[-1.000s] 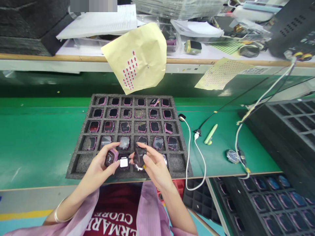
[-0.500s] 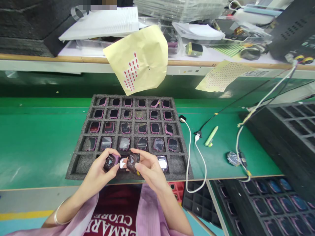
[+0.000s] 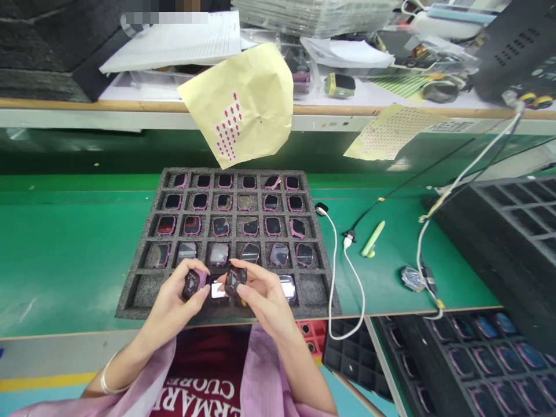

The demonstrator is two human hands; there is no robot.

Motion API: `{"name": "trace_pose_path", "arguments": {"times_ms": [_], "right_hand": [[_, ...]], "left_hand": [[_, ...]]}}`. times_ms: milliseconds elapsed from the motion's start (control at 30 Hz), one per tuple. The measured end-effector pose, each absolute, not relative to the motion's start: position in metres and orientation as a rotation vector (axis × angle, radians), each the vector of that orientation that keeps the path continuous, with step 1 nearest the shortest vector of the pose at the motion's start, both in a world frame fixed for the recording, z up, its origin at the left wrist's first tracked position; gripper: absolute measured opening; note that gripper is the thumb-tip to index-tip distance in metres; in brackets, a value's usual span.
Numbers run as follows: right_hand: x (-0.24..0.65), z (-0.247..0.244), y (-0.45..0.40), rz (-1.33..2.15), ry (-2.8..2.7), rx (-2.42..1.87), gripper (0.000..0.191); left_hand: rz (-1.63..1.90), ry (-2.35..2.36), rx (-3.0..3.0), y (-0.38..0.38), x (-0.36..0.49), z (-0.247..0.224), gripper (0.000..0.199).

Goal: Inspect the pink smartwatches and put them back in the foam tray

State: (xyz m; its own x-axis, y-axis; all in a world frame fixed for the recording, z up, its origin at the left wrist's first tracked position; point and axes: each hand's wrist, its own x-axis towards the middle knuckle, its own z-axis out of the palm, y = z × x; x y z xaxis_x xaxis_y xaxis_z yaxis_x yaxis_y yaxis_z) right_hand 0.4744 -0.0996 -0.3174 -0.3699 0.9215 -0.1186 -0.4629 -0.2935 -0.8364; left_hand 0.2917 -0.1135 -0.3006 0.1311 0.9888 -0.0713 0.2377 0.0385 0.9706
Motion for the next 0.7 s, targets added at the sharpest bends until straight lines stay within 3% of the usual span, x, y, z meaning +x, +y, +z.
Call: {"name": "trace_pose_path", "arguments": {"times_ms": [700], "right_hand": [[0.474,-0.314,-0.099,1.759,-0.897,-0.819,0.037]], "left_hand": [[1.05,1.116,1.099,-0.114,0.29,-0.3,0.015]]}}
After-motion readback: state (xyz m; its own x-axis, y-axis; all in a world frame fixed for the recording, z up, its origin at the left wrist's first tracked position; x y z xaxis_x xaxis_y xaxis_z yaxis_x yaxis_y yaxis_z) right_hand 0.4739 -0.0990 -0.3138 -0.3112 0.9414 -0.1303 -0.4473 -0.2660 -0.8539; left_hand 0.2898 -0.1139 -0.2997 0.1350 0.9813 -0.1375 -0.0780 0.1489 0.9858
